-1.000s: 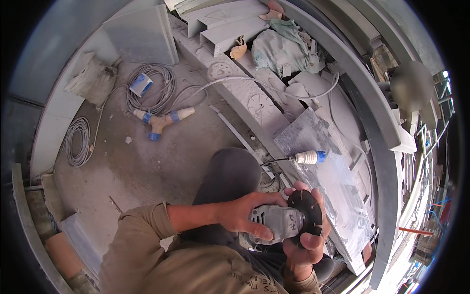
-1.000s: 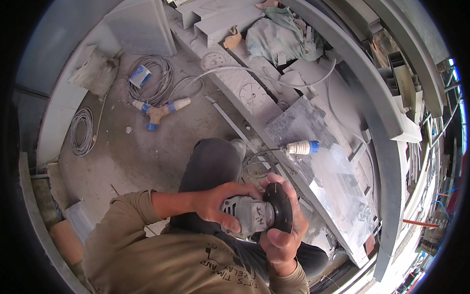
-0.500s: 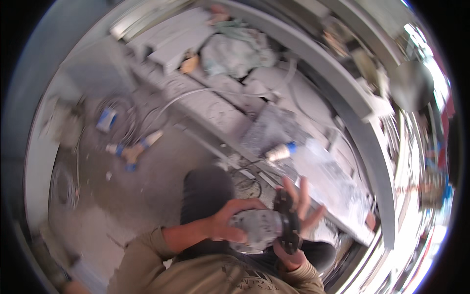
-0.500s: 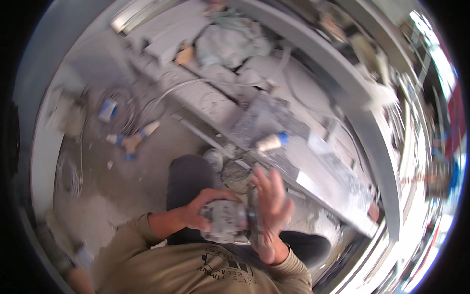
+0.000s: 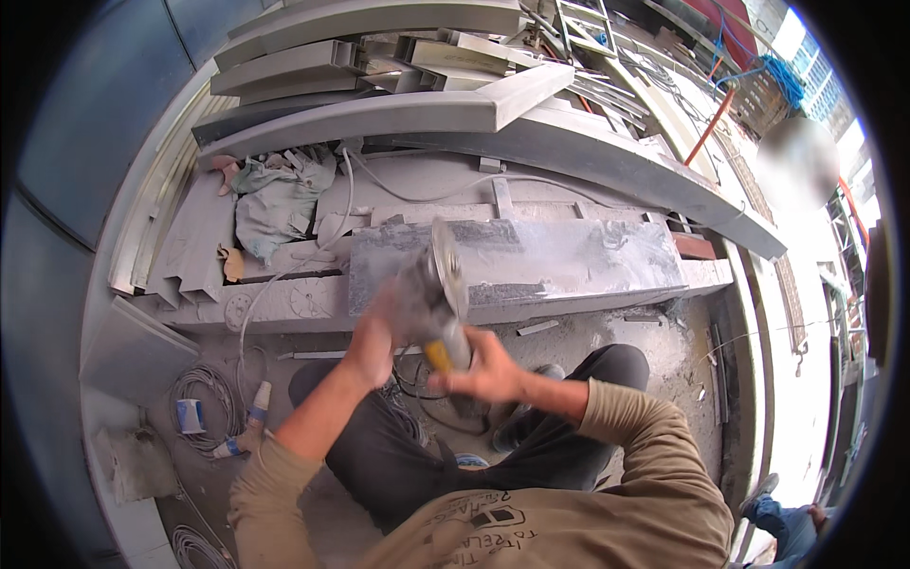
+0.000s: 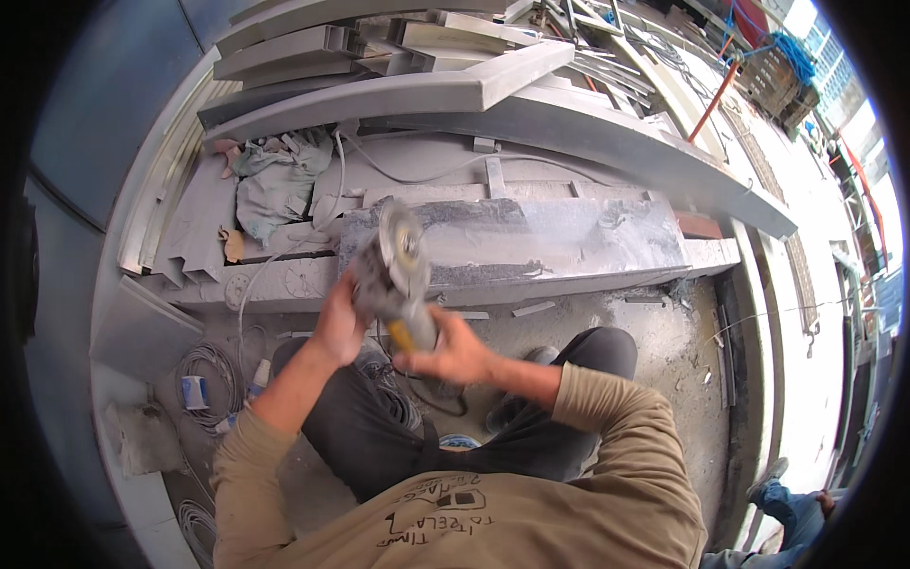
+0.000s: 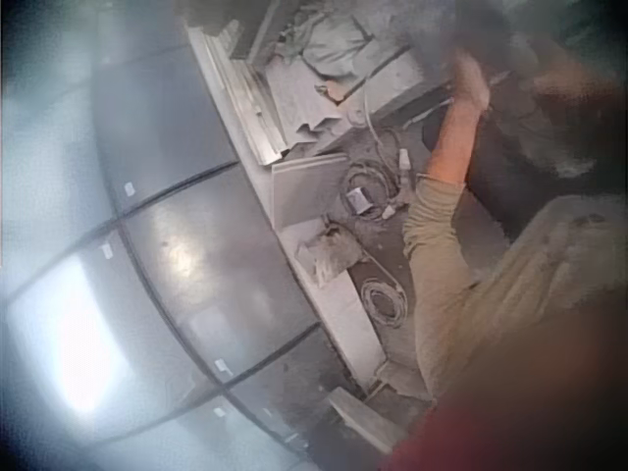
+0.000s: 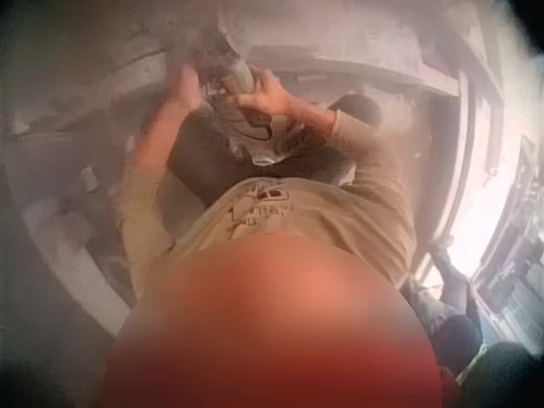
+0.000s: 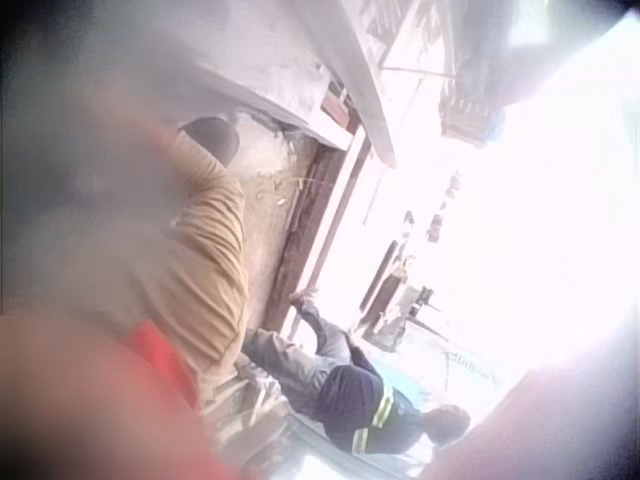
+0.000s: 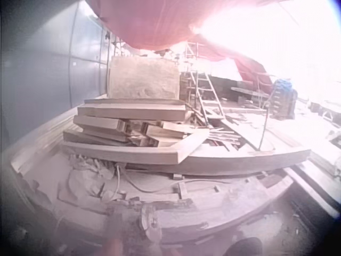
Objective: The person sits on the floor and uses an angle grinder to smooth a metal surface. They repeatedly stop to remove the grinding disc, inspect it, and reattach it to the tool.
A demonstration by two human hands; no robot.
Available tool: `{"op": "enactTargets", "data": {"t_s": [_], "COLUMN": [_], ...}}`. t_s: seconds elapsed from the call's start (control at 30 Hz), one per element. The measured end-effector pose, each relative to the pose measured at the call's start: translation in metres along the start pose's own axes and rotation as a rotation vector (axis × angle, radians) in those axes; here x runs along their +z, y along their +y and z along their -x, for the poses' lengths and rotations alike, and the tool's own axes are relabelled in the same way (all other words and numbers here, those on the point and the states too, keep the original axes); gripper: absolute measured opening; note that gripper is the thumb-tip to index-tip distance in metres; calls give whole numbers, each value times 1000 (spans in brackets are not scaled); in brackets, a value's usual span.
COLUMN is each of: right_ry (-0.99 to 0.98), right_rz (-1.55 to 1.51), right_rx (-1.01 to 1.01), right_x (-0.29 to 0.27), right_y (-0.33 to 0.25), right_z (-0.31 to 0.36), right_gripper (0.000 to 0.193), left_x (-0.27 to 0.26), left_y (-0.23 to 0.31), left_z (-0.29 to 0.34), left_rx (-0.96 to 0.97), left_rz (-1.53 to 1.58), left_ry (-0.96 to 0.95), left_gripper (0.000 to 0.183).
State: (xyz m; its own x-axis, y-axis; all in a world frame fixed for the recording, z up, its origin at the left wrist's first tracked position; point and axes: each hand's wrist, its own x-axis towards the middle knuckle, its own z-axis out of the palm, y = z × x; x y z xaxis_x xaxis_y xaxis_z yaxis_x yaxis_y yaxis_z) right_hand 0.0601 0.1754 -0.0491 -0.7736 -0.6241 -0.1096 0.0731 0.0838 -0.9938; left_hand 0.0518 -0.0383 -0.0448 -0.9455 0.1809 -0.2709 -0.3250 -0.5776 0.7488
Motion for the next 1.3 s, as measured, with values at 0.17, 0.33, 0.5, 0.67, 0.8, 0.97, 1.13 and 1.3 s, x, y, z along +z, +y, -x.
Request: {"op": "enactTargets", "data": {"t_s": [0.17, 0.33, 0.5, 0.67, 0.8, 0.97, 1.13, 1.3], "right_ry": [319, 481, 523, 558, 550, 451, 420, 413], "right_rz": [225, 551, 656, 752, 833, 846, 831, 938], "right_rx": [209, 434, 567, 531, 504, 495, 370, 251], "right_x": [-67, -104, -104, -85, -81, -89, -97, -97], "right_y": [24, 70, 95, 98, 98, 100, 109, 113], "right_z": [-40, -59, -62, -65, -62, -61, -56, -61], "right_gripper": [64, 67, 65, 68, 68, 64, 70, 66], "left_x": [28, 18, -3, 4, 18, 35, 33, 28], "left_y": [21, 16, 7, -3, -34, -66, -60, -56], "left_z": [-72, -113, -137, -167, -193, -232, -244, -239], "left_rx": [113, 465, 375, 347, 504, 831, 791, 747], "left_rz": [-769, -1555, -1623, -1477, -1444, -1662, -1775, -1882], "left_ry": [76, -61, -210, -250, -244, -343, -375, -361], "left_gripper": [34, 34, 35, 31, 24, 25, 27, 30]}}
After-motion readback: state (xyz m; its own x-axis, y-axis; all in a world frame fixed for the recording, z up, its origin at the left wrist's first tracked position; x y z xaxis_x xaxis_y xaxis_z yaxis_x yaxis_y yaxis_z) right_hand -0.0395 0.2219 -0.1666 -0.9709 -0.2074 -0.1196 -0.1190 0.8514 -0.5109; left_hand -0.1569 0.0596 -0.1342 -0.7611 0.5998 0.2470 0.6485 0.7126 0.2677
